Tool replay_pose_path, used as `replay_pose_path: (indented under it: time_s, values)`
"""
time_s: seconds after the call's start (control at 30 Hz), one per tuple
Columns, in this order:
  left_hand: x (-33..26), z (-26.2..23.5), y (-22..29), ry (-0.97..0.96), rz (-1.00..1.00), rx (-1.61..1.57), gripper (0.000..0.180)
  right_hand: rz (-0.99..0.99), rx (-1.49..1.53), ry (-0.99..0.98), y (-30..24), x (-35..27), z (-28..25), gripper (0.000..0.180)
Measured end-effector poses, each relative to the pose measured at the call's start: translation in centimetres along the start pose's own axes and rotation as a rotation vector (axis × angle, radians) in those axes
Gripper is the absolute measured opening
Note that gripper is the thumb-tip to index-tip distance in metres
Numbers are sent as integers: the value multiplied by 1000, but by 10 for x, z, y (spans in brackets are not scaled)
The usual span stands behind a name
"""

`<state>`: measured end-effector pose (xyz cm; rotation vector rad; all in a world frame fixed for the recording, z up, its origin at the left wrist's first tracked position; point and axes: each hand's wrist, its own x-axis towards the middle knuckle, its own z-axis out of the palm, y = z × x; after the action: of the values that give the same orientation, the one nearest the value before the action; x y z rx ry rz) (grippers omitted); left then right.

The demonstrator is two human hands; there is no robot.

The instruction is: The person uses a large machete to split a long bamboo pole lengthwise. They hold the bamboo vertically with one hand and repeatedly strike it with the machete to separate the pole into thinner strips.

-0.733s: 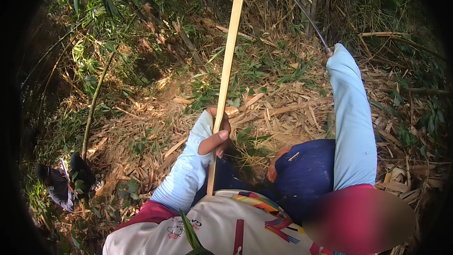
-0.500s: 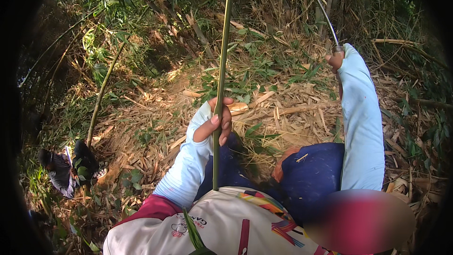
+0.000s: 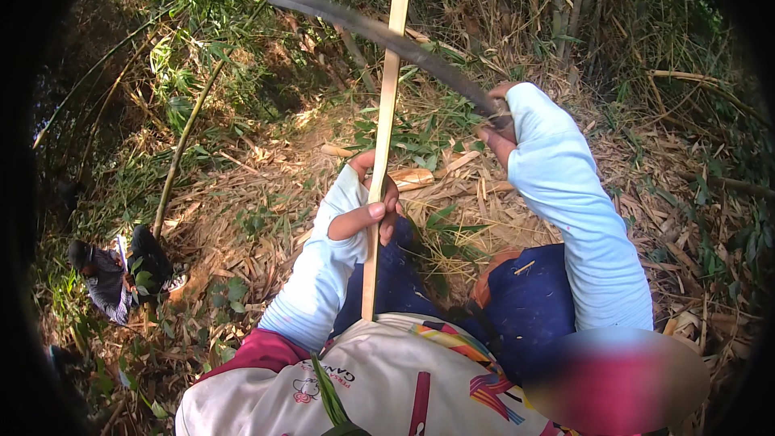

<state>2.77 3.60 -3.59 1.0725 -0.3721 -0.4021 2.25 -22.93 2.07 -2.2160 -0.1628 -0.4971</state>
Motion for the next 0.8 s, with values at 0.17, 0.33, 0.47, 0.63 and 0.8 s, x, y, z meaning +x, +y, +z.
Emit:
replay_pose_path:
  time_s: [0.17, 0.33, 0.47, 0.63, 0.8]
  values:
    - [-7, 4, 12, 80, -64, 144, 70, -91, -277, -225, -23, -8, 19, 19]
    - [-12, -6, 14, 48, -38, 249, 80, -346, -450, -391, -42, -19, 38, 18]
    - [-17, -2, 14, 21, 105, 402, 90, -519, -469, -350, -45, -24, 53, 17]
    - [-23, 22, 28, 104, 45, 393, 104, -523, -489, -336, -45, -27, 57, 17]
    - [-24, 7, 15, 101, 107, 526, 106, -462, -510, -366, -52, -31, 58, 24]
